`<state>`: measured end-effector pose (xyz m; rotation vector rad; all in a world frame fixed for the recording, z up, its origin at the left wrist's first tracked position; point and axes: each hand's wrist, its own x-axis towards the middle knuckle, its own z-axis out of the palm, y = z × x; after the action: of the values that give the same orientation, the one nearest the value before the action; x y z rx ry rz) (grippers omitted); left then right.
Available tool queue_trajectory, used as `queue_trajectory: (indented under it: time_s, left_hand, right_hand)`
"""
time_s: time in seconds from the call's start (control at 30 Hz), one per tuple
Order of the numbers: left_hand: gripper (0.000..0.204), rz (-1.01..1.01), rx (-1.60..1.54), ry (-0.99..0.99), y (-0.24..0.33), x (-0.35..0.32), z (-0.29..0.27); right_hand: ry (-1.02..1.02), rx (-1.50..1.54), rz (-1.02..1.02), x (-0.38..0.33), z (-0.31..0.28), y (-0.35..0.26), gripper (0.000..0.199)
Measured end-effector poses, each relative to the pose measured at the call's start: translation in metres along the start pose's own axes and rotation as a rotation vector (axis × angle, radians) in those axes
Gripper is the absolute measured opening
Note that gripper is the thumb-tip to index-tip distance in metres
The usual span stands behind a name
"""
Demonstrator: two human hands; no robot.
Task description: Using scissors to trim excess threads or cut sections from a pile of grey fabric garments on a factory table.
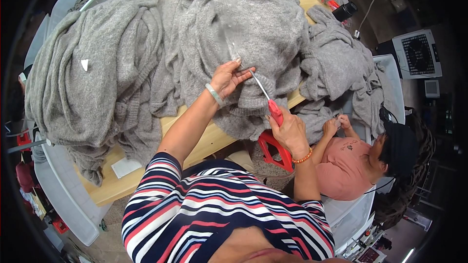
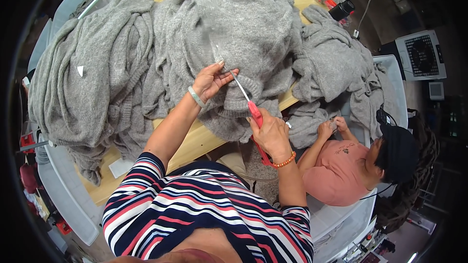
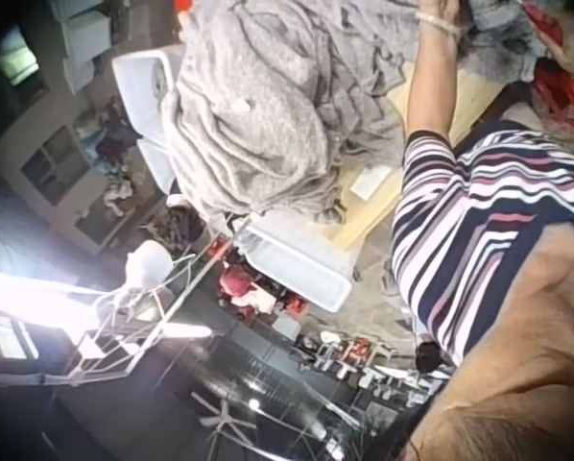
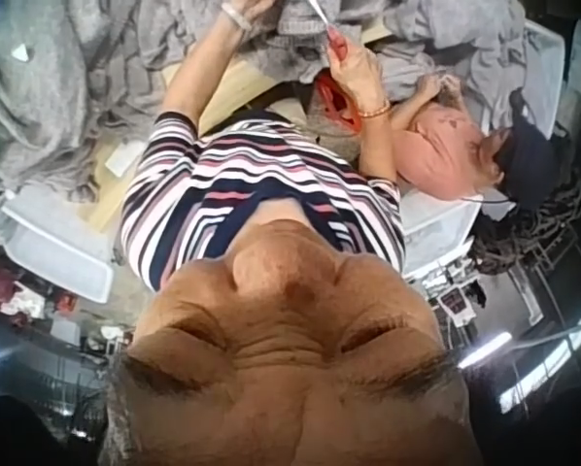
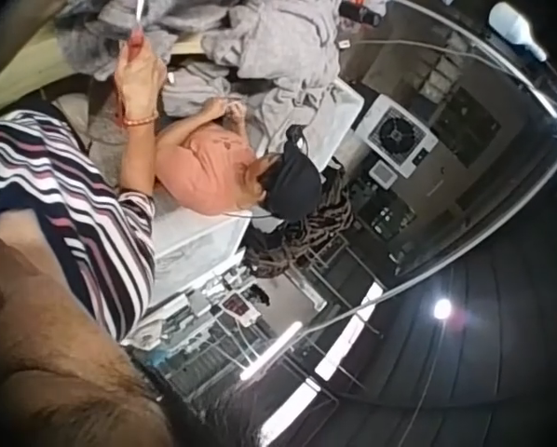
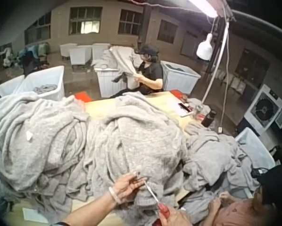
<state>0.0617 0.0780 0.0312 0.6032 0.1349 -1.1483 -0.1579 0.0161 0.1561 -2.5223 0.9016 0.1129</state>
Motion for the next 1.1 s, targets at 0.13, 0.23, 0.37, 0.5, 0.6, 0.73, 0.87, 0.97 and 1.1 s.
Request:
queue_trajectory:
  time_s: [0.13,0.23,0.37,0.5,0.6,0.73,0.87,0.97,1.1]
  left_hand:
    - [0.014,-0.008,-0.006,0.024,-0.001,-0.001,0.007]
    - [0.015,0.008,-0.009,0.041,0.001,-0.002,0.008]
    - [0.017,0.019,0.01,0.05,0.001,-0.003,0.006]
    - [0.015,-0.003,0.08,0.011,0.01,0.008,-0.012]
    - [0.016,0.017,-0.114,-0.093,0.028,0.016,-0.002]
    - [0.015,0.062,-0.065,0.057,0.041,0.033,0.013]
    - [0.014,0.084,0.031,0.031,0.032,0.039,0.001]
    - [0.013,0.105,0.018,0.11,0.03,0.034,0.006]
    - [0.014,0.092,-0.024,0.142,0.032,0.032,0.006]
  right_hand:
    - [-0.018,-0.02,-0.015,0.004,0.0,-0.001,0.031]
    - [-0.013,-0.042,-0.025,0.006,-0.001,0.0,0.032]
    - [-0.033,-0.022,-0.029,0.007,0.004,0.003,0.032]
    - [0.017,0.056,-0.095,0.011,0.005,-0.002,0.033]
    - [0.035,0.125,-0.058,0.014,0.005,-0.002,0.035]
    - [0.089,0.116,-0.077,0.025,0.01,0.001,0.033]
    - [0.06,0.044,-0.053,0.038,0.013,-0.004,0.035]
    - [0.057,0.032,-0.08,0.043,0.011,-0.011,0.035]
    - [0.03,0.017,-0.09,0.048,0.01,-0.012,0.035]
